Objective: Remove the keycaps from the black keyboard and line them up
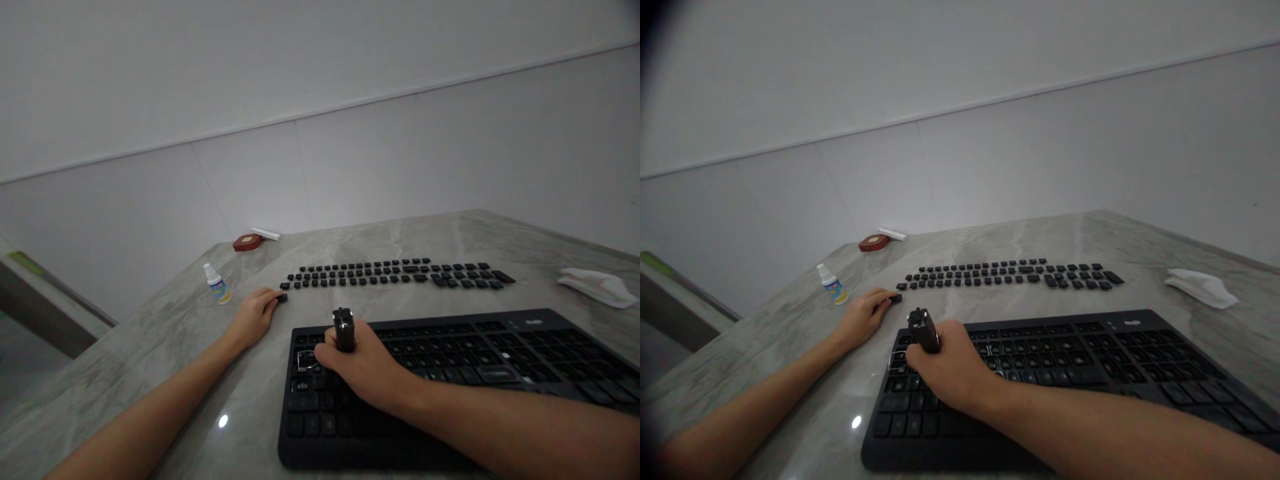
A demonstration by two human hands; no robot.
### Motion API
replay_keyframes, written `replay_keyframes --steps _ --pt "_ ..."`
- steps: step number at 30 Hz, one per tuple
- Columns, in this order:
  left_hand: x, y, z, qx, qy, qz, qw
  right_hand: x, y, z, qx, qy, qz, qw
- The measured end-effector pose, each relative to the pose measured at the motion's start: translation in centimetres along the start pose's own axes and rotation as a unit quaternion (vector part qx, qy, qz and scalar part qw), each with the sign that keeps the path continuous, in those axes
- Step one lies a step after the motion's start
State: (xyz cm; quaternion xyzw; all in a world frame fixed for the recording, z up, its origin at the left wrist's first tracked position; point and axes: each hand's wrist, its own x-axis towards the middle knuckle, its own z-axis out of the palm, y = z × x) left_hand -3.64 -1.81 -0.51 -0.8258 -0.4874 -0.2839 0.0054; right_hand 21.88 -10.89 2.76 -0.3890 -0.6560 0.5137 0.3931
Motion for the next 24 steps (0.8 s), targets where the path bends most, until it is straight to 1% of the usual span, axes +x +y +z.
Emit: replay_keyframes --steps 5,12,16,22,24 --pt "0.69 -0.44 -0.13 0.010 -0.010 0.013 1.000 -0.17 0.09 -0.24 0.005 -0.013 -0.005 1.000" --pt "0.68 -0.72 -0.15 0.028 -0.002 0.008 1.000 -0.17 0.40 -0.37 -0.009 -0.030 -0.008 0.999" --pt "0.69 -0.71 -0.14 0.028 0.002 0.027 0.999 -0.24 0.36 -0.37 -0.019 -0.030 -0.007 0.999" --pt "0.52 -0.71 -0.04 0.042 0.026 0.068 0.996 -0.24 0.17 -0.42 -0.016 -0.033 -0.013 0.999" --pt "0.43 -0.59 0.03 0.046 0.023 0.085 0.995 -0.21 0.18 -0.45 -0.019 -0.034 -0.015 0.999"
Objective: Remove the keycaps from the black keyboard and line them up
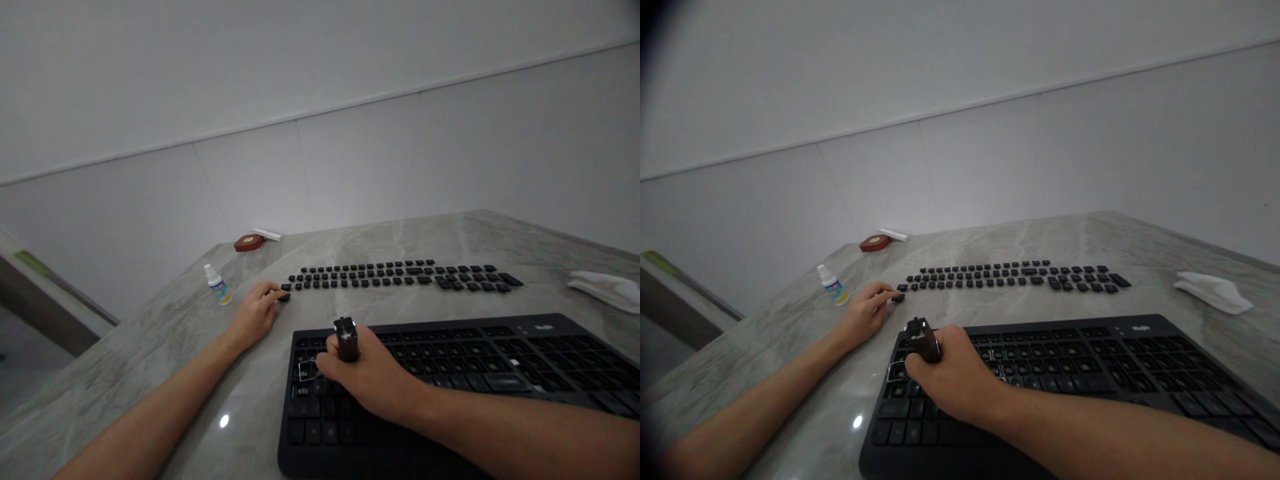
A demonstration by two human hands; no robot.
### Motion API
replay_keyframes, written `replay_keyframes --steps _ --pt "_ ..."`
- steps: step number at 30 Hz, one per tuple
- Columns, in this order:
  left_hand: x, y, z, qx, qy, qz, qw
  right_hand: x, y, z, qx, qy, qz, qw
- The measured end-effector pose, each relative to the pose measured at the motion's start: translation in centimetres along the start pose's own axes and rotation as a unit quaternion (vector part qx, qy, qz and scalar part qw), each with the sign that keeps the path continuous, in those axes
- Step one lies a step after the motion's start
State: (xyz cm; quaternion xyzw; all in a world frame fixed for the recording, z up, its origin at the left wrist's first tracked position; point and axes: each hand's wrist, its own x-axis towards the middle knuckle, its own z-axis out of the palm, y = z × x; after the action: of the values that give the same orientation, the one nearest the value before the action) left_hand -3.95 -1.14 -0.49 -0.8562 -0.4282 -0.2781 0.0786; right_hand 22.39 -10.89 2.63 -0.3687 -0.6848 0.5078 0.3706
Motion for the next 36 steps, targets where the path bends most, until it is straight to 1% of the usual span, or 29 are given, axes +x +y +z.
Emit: replay_keyframes --steps 4,10,17,25,31,36 --pt "-0.04 0.16 0.12 0.003 -0.015 0.016 1.000 -0.06 0.07 -0.01 0.000 -0.002 -0.002 1.000" --pt "0.01 0.01 0.10 0.004 -0.014 0.006 1.000 -0.18 0.09 0.09 0.004 -0.013 -0.006 1.000" --pt "0.00 0.14 0.13 0.000 -0.022 -0.002 1.000 -0.09 0.18 0.12 -0.008 -0.007 -0.003 1.000" --pt "-0.01 0.22 -0.20 0.002 0.005 -0.013 1.000 -0.12 0.05 0.05 -0.008 -0.008 -0.008 1.000" --pt "-0.14 -0.02 0.07 0.004 -0.015 -0.005 1.000 -0.20 -0.25 0.02 0.000 -0.003 -0.010 1.000" --pt "-0.17 -0.06 0.12 0.006 -0.016 -0.004 1.000 -0.24 -0.38 0.06 0.016 -0.003 0.003 1.000"
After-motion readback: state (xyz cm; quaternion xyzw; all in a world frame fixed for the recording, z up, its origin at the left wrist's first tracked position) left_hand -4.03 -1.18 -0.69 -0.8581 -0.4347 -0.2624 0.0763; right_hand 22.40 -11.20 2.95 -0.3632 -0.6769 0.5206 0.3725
